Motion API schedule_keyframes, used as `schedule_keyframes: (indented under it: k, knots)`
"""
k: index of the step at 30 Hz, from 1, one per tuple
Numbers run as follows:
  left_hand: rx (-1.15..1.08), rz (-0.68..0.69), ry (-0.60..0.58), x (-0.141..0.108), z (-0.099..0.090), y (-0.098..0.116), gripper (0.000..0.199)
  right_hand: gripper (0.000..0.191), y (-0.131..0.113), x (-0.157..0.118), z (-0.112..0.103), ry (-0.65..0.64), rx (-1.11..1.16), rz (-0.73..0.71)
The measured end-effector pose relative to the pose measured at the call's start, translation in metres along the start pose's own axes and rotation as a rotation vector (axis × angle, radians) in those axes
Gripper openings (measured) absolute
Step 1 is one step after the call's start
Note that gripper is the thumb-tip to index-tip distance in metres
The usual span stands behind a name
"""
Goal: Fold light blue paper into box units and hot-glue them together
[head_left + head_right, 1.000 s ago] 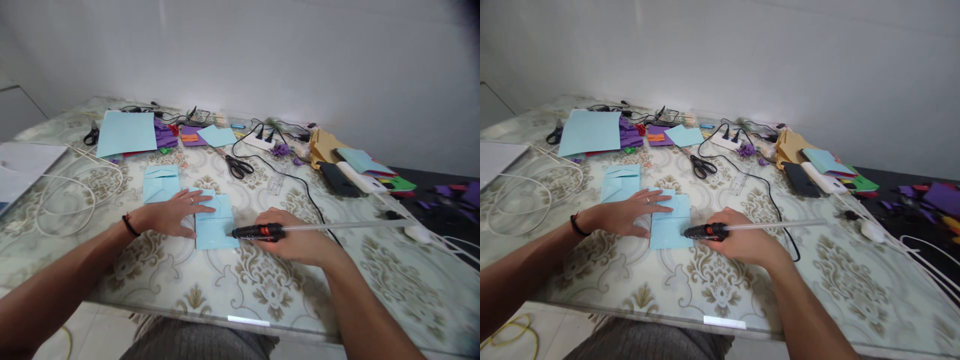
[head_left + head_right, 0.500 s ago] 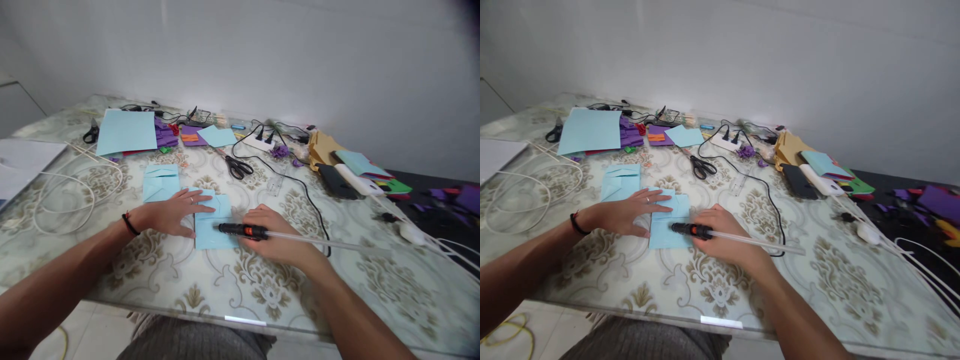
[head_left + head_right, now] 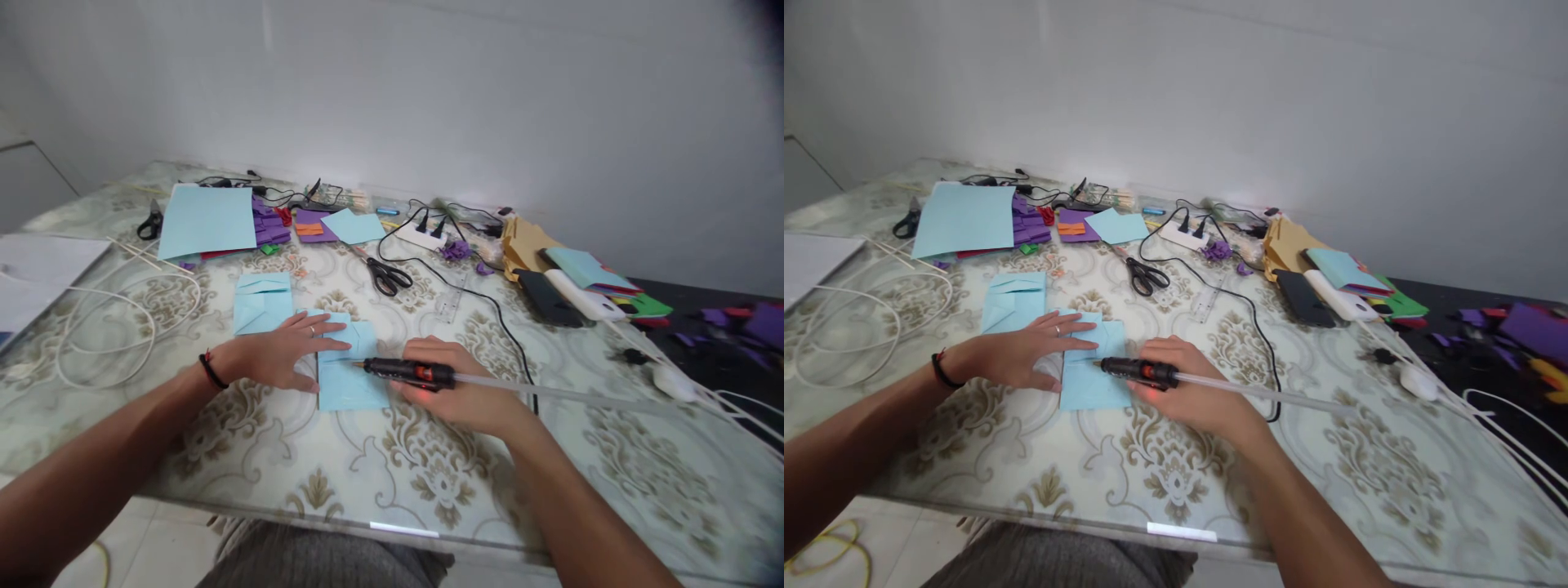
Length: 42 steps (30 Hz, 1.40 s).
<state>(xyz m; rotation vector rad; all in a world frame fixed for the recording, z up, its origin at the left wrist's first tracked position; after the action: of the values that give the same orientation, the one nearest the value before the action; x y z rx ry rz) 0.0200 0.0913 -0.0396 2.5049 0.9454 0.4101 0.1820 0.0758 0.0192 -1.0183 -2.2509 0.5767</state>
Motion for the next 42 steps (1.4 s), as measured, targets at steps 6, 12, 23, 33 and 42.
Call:
schedule_keyframes:
  k: [6, 12, 23, 33, 42]
  knots:
    - [0.0, 0.011, 0.039, -0.001, -0.013, 0.008, 0.074, 0.03, 0.002, -0.005, 0.001, -0.081, -0.019, -0.004]
    - [0.072, -0.057, 0.149, 0.0, -0.023, -0.004, 0.072, 0.03, 0.0, -0.006, -0.002, -0.064, 0.019, 0.012]
    - [0.137, -0.114, 0.209, 0.004, -0.035, -0.041, 0.071, 0.013, 0.115, -0.009, -0.071, 0.173, -0.359, 0.372]
    - [0.03, -0.281, 0.327, 0.003, -0.054, -0.051, 0.065, 0.038, 0.145, -0.009, -0.061, 0.096, -0.454, 0.369]
    - [-0.39, -0.334, 0.433, 0.004, -0.062, -0.037, 0.063, 0.04, 0.094, -0.004, -0.081, 0.357, -0.221, 0.285]
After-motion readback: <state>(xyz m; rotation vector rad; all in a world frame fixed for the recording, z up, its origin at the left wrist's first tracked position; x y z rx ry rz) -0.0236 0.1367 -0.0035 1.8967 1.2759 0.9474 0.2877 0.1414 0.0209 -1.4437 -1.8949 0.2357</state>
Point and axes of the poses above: each hand's wrist, its own x-axis towards the middle knuckle, its own z-axis out of the palm, y = z × x, the point moved 10 cm from there along x, towards the middle knuckle, and after that the axes turned 13 degrees about y, right-handed, at the moved point
